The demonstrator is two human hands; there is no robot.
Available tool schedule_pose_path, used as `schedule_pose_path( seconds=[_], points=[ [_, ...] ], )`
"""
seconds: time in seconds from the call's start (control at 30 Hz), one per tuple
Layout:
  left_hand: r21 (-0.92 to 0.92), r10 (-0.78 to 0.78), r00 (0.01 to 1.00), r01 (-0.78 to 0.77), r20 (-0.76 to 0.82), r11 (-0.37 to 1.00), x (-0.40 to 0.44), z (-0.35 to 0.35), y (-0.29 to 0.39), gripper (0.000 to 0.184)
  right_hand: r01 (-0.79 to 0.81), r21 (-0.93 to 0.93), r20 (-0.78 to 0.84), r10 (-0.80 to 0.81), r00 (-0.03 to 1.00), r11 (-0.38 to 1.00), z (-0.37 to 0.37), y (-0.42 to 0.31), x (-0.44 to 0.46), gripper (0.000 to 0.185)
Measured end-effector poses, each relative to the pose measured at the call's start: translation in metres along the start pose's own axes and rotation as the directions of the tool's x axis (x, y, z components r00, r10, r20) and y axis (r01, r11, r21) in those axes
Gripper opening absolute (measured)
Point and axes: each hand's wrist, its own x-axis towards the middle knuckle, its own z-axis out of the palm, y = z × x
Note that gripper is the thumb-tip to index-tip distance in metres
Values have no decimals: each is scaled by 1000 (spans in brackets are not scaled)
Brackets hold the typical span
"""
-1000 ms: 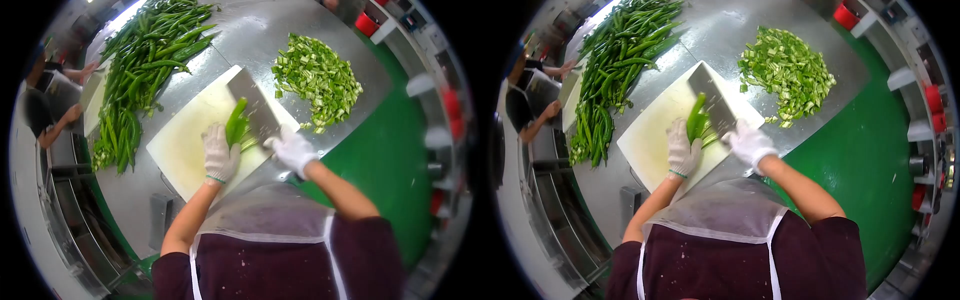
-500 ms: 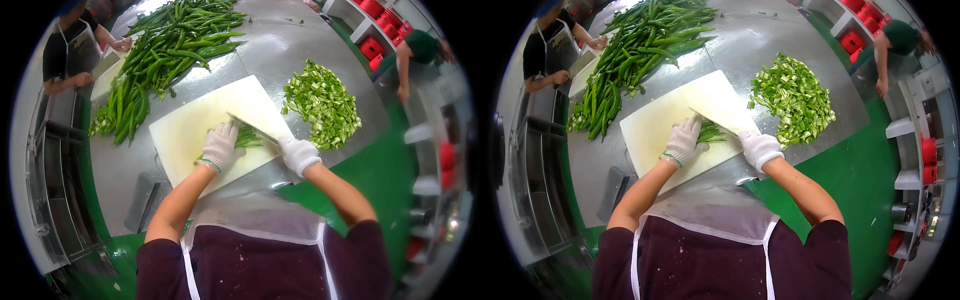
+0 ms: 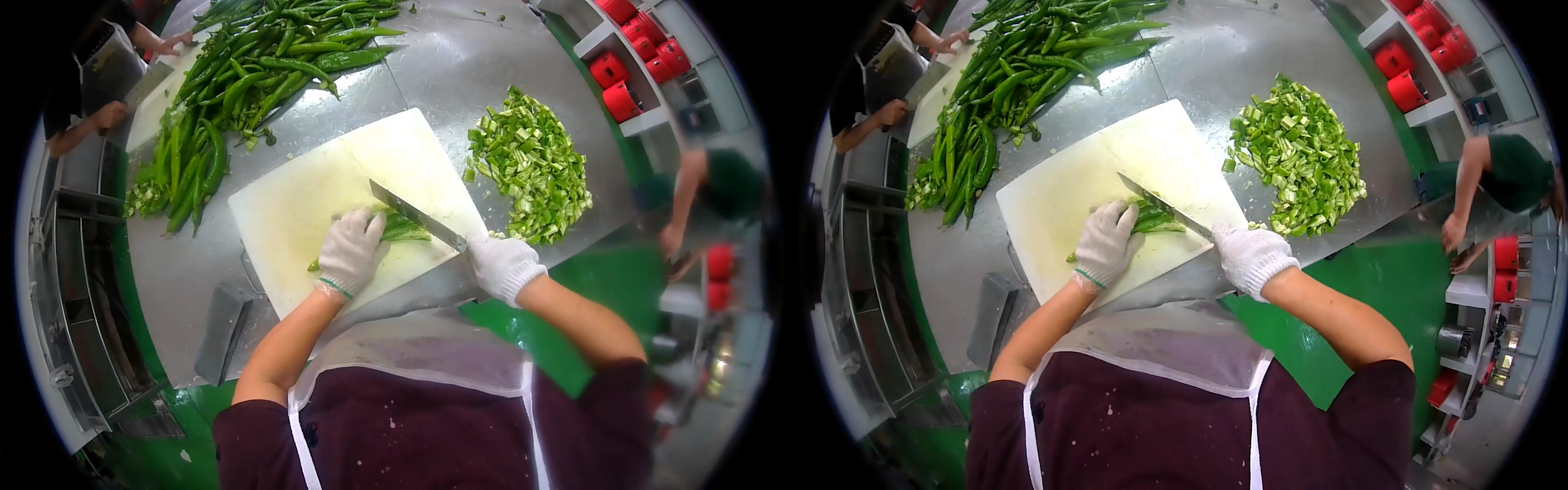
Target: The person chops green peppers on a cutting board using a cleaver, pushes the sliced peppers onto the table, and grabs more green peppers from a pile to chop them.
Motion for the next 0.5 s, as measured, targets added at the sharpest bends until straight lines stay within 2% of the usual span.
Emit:
schedule_pose_path(
  seconds=[0.13,0.27,0.37,0.43,0.5],
  points=[
    [-21,-28,997,29,72,999,4,-6,1,55,-25,124,190,1,982,992,-11,-14,31,22],
    [-12,13,1000,-13,28,1000,5,-4,-1,54,60,62,-82,-55,995,996,24,-17,49,21],
    [-51,15,1000,-14,24,999,5,-5,-2,53,-46,142,-63,56,996,989,16,-19,46,22],
    [-42,18,998,-20,-53,999,6,-9,-3,52,-55,129,-119,70,990,990,9,-15,38,23],
    [-37,24,996,-28,-81,999,-4,-16,-1,50,-45,116,-89,56,995,992,8,-14,21,22]
  ],
)
